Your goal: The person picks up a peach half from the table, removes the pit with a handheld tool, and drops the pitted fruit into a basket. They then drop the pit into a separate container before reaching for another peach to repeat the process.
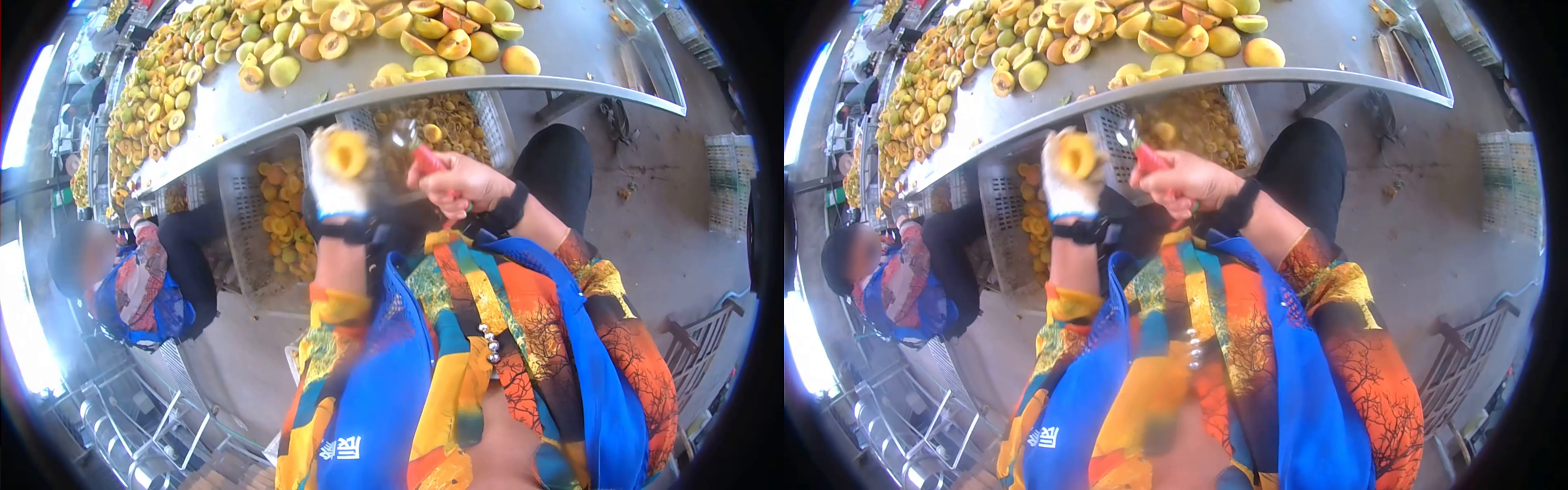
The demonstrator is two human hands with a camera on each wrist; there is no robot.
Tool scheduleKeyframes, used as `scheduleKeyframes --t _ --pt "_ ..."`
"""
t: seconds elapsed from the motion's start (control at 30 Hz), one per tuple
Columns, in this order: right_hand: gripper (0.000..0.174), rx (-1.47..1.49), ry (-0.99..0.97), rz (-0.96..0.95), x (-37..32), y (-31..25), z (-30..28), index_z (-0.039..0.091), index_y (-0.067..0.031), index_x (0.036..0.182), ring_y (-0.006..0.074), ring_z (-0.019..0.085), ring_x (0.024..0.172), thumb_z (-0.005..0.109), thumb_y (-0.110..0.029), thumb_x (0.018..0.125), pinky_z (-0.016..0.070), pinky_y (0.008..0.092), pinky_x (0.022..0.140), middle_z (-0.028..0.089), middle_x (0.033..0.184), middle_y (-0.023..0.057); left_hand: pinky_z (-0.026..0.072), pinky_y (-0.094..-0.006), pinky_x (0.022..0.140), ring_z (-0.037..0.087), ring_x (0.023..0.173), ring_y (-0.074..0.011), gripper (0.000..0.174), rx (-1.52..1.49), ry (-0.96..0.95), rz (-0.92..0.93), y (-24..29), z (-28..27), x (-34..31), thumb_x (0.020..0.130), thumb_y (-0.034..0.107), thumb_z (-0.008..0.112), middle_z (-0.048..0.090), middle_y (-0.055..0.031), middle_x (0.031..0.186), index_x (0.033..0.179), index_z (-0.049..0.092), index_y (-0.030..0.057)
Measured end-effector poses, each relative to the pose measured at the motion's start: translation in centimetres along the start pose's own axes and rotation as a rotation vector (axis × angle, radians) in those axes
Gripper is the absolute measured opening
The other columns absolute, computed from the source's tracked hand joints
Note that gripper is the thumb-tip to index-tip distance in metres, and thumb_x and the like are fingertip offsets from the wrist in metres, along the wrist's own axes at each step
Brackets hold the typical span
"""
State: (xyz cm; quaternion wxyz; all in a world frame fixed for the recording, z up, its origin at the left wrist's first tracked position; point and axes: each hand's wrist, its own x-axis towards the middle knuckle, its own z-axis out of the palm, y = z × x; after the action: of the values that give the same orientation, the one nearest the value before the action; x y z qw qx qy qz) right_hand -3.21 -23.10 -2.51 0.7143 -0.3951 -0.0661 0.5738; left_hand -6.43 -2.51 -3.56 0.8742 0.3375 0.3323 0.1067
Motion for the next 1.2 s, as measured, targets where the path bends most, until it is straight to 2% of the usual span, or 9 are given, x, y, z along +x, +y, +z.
scheduleKeyframes --t 0.1,0.23,0.37,0.6,0.77,0.9,1.0,1.1,1.2 --pt "0.02 -0.831 0.352 0.079 0.4 0.7 -1.6 0.056 0.0 0.075 0.0183 0.056 0.042 0.055 -0.02 0.077 0.0448 0.0301 0.04 0.06 0.062 0.0115 0.0488 -0.0307 0.061 0.062 0.072 -0.0238 0.031 0.459 0.018 0.29 5.0 -6.4 0.0 0.086 0.035 0.06 0.065 -0.0101 0.085 0.103 0.061 0.0091" --pt "0.019 -0.823 0.389 0.088 1.0 1.8 -1.9 0.056 0.0014 0.076 0.0249 0.062 0.053 0.055 -0.017 0.075 0.049 0.0356 0.048 0.062 0.064 0.0154 0.0463 -0.0322 0.088 0.063 0.097 -0.0234 0.043 1.605 0.418 0.664 11.1 -7.3 0.2 0.079 0.035 0.069 0.066 -0.0134 0.105 0.105 0.065 0.0016" --pt "0.022 -1.119 0.441 -0.123 2.1 3.3 -1.0 0.058 0.0023 0.084 0.0373 0.063 0.078 0.059 -0.018 0.075 0.0492 0.0427 0.072 0.063 0.075 0.0224 0.0459 -0.0355 0.087 0.061 0.098 -0.0284 0.048 1.784 0.119 0.788 12.5 -0.3 6.5 0.081 0.039 0.063 0.064 -0.016 0.107 0.114 0.06 0.0044" --pt "0.021 -1.098 0.505 -0.095 -0.9 1.9 -1.1 0.055 0.0023 0.089 0.0344 0.064 0.071 0.057 -0.017 0.079 0.0497 0.0419 0.067 0.063 0.073 0.0204 0.0433 -0.0395 0.091 0.058 0.103 -0.0319 0.053 2.053 -0.168 0.804 5.0 8.5 20.5 0.077 0.049 0.06 0.063 -0.0152 0.109 0.116 0.059 0.0121" --pt "0.024 -1.041 0.669 -0.15 -2.0 1.3 -1.4 0.054 -0.0001 0.092 0.0386 0.063 0.076 0.058 -0.02 0.079 0.0492 0.0436 0.068 0.063 0.077 0.0223 0.0504 -0.0339 0.075 0.065 0.08 -0.0263 0.029 1.664 -0.221 0.57 6.0 8.5 21.1 0.072 0.025 0.068 0.068 -0.0118 0.092 0.097 0.069 0.0093" --pt "0.041 -0.878 0.836 -0.435 -0.3 -0.8 -1.7 0.054 -0.0014 0.108 0.0388 0.062 0.081 0.063 -0.026 0.077 0.0489 0.0426 0.071 0.063 0.084 0.0222 0.0488 -0.024 0.072 0.061 0.078 -0.0121 0.029 1.181 -0.416 0.241 7.5 9.3 9.0 0.072 0.009 0.066 0.067 -0.004 0.091 0.101 0.067 0.006" --pt "0.046 -0.478 0.651 -0.332 0.6 -3.5 0.0 0.047 0.0025 0.118 0.0189 0.064 0.069 0.061 -0.025 0.084 0.0504 0.029 0.06 0.062 0.079 0.0155 0.0472 -0.0225 0.077 0.058 0.085 -0.0092 0.03 1.006 -0.653 0.145 7.0 7.2 3.0 0.073 0.002 0.064 0.065 -0.0034 0.096 0.103 0.064 -0.0009" --pt "0.04 -0.411 0.575 -0.678 3.5 -2.2 0.4 0.045 0.0028 0.116 0.0101 0.057 0.053 0.059 -0.022 0.088 0.0454 0.0234 0.046 0.06 0.073 0.0088 0.0482 -0.0272 0.083 0.057 0.1 -0.0146 0.044 0.893 -0.709 0.081 4.7 4.9 0.4 0.073 -0.002 0.063 0.059 -0.0088 0.113 0.116 0.055 -0.0018" --pt "0.032 -0.213 0.547 -0.626 4.5 -0.6 1.4 0.046 -0.0005 0.108 0.0087 0.048 0.042 0.061 -0.022 0.088 0.0377 0.0231 0.037 0.058 0.07 0.0067 0.0504 -0.0329 0.084 0.055 0.109 -0.0219 0.055 0.538 -0.674 0.121 2.0 3.5 -0.9 0.076 0.0 0.062 0.052 -0.0135 0.124 0.129 0.044 -0.0016"
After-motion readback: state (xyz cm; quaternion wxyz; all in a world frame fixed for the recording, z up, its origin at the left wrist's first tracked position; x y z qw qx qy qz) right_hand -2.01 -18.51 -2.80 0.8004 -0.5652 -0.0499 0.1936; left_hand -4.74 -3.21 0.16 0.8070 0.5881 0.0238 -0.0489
